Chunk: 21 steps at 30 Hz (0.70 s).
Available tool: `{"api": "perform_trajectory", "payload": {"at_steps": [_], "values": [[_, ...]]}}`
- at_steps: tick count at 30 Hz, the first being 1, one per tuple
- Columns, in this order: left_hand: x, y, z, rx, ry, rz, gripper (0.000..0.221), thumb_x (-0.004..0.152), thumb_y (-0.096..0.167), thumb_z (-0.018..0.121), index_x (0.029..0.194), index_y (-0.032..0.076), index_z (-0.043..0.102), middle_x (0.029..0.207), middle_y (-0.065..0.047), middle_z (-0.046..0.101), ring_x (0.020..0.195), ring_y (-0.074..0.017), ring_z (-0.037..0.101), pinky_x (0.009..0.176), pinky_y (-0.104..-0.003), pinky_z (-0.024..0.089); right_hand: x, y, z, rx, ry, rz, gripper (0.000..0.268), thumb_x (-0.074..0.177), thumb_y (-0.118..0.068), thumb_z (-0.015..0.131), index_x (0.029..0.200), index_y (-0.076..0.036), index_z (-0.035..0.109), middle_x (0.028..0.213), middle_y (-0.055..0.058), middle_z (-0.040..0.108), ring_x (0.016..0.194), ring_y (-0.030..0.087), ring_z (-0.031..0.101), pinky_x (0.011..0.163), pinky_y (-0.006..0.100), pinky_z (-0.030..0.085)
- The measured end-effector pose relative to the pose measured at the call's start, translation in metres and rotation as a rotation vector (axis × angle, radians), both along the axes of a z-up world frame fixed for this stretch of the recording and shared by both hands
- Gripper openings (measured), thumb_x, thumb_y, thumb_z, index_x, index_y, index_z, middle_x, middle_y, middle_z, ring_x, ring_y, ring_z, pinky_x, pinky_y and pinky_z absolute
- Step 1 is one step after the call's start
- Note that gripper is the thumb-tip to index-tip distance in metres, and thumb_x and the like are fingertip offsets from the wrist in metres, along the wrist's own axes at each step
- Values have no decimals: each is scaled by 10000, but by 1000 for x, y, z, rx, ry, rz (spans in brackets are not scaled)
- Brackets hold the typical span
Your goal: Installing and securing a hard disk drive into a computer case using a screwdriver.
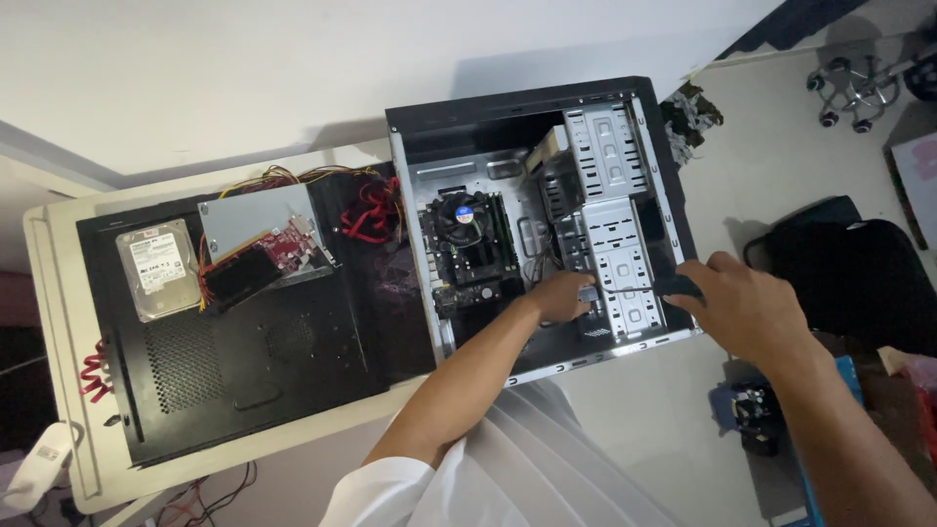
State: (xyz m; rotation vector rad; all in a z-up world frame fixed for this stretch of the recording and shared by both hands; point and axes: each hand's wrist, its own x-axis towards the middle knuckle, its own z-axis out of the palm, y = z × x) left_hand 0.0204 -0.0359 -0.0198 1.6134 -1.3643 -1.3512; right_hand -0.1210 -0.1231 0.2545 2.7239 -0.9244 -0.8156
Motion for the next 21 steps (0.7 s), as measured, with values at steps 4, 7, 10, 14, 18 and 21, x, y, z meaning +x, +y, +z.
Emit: {"api": "perform_trajectory", "payload": {"at_steps": [4, 7, 10, 14, 18, 21], "values": [[3, 3, 15, 35, 2, -17, 589, 959, 205, 614, 1504, 33, 472, 1534, -162, 516, 1384, -349, 515, 1109, -419, 431, 5, 7, 7, 87, 52, -55, 486, 973, -487, 556, 1350, -184, 504, 1212, 50, 661, 930, 283, 757, 662, 447, 658], [5, 5, 25, 89, 1, -36, 609, 968, 224, 602, 1533, 65, 439, 1565, -142, 481, 1401, -340, 493, 1102, -420, 434, 2, 4, 2, 69, 65, -74, 465, 980, -544, 529, 1246, -163, 525, 1085, 24, 689, 836, 233, 746, 636, 388, 630], [9, 7, 37, 146, 21, -45, 627, 979, 222, 581, 1561, 78, 397, 1601, -134, 432, 1431, -334, 459, 1115, -424, 429, 3, 4, 1, 44, 73, -69, 519, 973, -619, 505, 1214, -162, 553, 984, 2, 725, 758, 188, 744, 593, 334, 618], [4, 4, 21, 76, 5, -26, 584, 965, 221, 611, 1507, 51, 474, 1550, -143, 502, 1390, -332, 508, 1101, -413, 438, 9, 7, 14, 153, 91, -133, 445, 985, -462, 551, 1282, -139, 481, 1199, 61, 713, 954, 332, 759, 723, 503, 628], [8, 5, 29, 117, -2, -50, 639, 976, 236, 593, 1557, 59, 396, 1605, -145, 419, 1446, -337, 435, 1145, -422, 398, -9, -11, -7, 57, -53, -2, 444, 955, -536, 589, 1180, -155, 573, 951, 6, 735, 762, 230, 745, 566, 394, 605], [10, 8, 42, 120, -12, -53, 552, 958, 206, 584, 1491, 89, 502, 1517, -143, 540, 1330, -340, 552, 1012, -433, 485, 2, -6, 5, 3, -5, -64, 491, 972, -606, 525, 1207, -191, 644, 949, -3, 750, 807, 220, 748, 593, 364, 609]]}}
